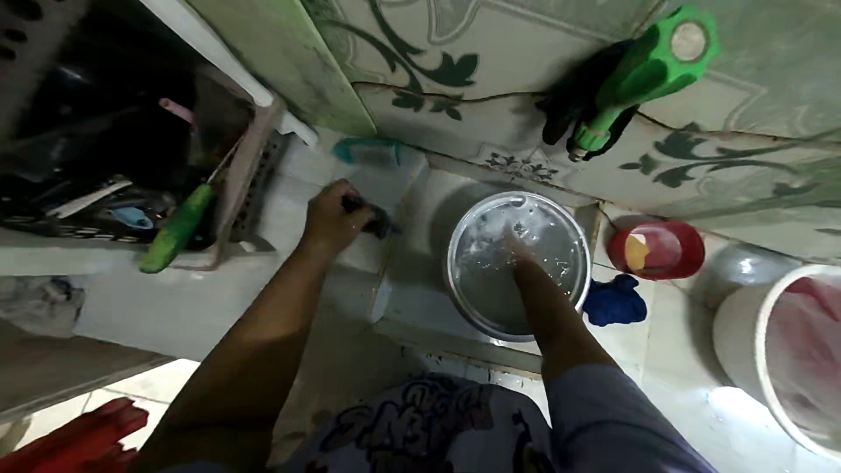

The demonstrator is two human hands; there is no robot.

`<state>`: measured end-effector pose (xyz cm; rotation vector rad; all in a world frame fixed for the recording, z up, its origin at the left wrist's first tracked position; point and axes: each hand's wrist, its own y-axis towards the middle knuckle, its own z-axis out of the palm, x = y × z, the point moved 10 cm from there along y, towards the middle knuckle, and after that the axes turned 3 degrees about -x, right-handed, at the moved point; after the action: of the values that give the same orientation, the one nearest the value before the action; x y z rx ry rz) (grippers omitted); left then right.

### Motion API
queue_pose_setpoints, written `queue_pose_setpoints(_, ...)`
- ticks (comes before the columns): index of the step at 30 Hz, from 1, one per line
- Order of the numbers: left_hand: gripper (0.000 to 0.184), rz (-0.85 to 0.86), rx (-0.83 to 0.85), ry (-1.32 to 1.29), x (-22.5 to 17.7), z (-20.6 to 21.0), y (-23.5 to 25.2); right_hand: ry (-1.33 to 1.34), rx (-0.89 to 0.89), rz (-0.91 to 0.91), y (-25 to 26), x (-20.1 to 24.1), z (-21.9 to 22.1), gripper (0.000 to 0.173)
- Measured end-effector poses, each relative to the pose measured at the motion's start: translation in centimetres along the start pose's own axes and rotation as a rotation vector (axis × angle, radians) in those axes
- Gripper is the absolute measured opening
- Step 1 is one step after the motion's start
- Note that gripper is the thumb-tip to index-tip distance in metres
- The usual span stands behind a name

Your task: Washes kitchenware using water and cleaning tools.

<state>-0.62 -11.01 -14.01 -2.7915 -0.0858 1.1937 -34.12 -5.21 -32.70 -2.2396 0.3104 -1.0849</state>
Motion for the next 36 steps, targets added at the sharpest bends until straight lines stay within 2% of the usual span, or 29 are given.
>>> queue_pose_setpoints(2, 0.015, -0.120, 0.108, -0.094, 0.9, 2.5, -1.4, -0.180, 0.002, -0.017, 0.2, -2.8, 0.0, 0.045)
queue_pose_setpoints(4, 0.018, -0.247, 0.209, -0.178, 1.9, 5.7, -3.0, -0.283, -0.054, 0.019, 0.6, -4.9, -0.8, 0.048)
queue_pose_setpoints(7, 0.024, -0.381, 0.383, -0.205, 2.7, 10.8, -5.8, -0.237, -0.119, 0.029, -0.6, -3.3, -1.9, 0.048)
queue_pose_setpoints(9, 0.024, -0.447, 0.454, -0.210, 2.8, 13.5, -7.4, -0.283, -0.020, 0.085, -2.5, -2.0, -0.6, 0.050)
queue_pose_setpoints(12, 0.033, -0.439, 0.529, -0.217, 1.9, 16.2, -9.0, -0.215, 0.051, 0.061, -4.1, -1.9, 1.7, 0.048)
queue_pose_setpoints(15, 0.045, -0.407, 0.597, -0.215, -0.1, 17.6, -10.9, -0.442, 0.230, 0.049, -7.5, -0.5, 3.1, 0.051)
queue_pose_setpoints(17, 0.052, -0.454, 0.592, -0.261, -0.4, 18.1, -12.0, -0.575, 0.308, -0.004, -8.4, -1.0, 4.2, 0.052)
queue_pose_setpoints(20, 0.049, -0.526, 0.539, -0.412, 0.6, 19.0, -12.8, -0.648, 0.278, -0.091, -9.0, 0.1, 3.4, 0.046)
queue_pose_setpoints(22, 0.049, -0.562, 0.506, -0.461, 1.2, 19.3, -13.0, -0.660, 0.067, -0.151, -9.9, 1.6, 0.1, 0.041)
queue_pose_setpoints(24, 0.047, -0.578, 0.489, -0.470, 1.5, 19.4, -13.5, -0.651, -0.232, -0.220, -11.1, 2.1, -4.1, 0.037)
queue_pose_setpoints(26, 0.043, -0.590, 0.480, -0.480, 1.4, 18.8, -14.3, -0.642, -0.482, -0.213, -12.3, 1.7, -8.2, 0.043)
queue_pose_setpoints(27, 0.042, -0.606, 0.474, -0.494, 1.6, 18.5, -14.7, -0.608, -0.548, -0.156, -12.7, 1.0, -9.7, 0.051)
queue_pose_setpoints(29, 0.036, -0.645, 0.444, -0.546, 2.1, 18.0, -15.6, -0.493, -0.552, 0.018, -12.6, -1.3, -11.2, 0.071)
queue_pose_setpoints(31, 0.027, -0.678, 0.414, -0.600, 2.4, 17.3, -16.2, -0.355, -0.445, 0.147, -11.7, -3.3, -11.1, 0.080)
queue_pose_setpoints(34, 0.025, -0.696, 0.397, -0.618, 2.5, 15.3, -17.1, -0.219, -0.318, 0.195, -11.1, -4.0, -10.4, 0.058)
queue_pose_setpoints(36, 0.023, -0.690, 0.364, -0.616, 2.1, 13.0, -17.4, -0.185, -0.267, 0.186, -11.0, -3.6, -9.3, 0.053)
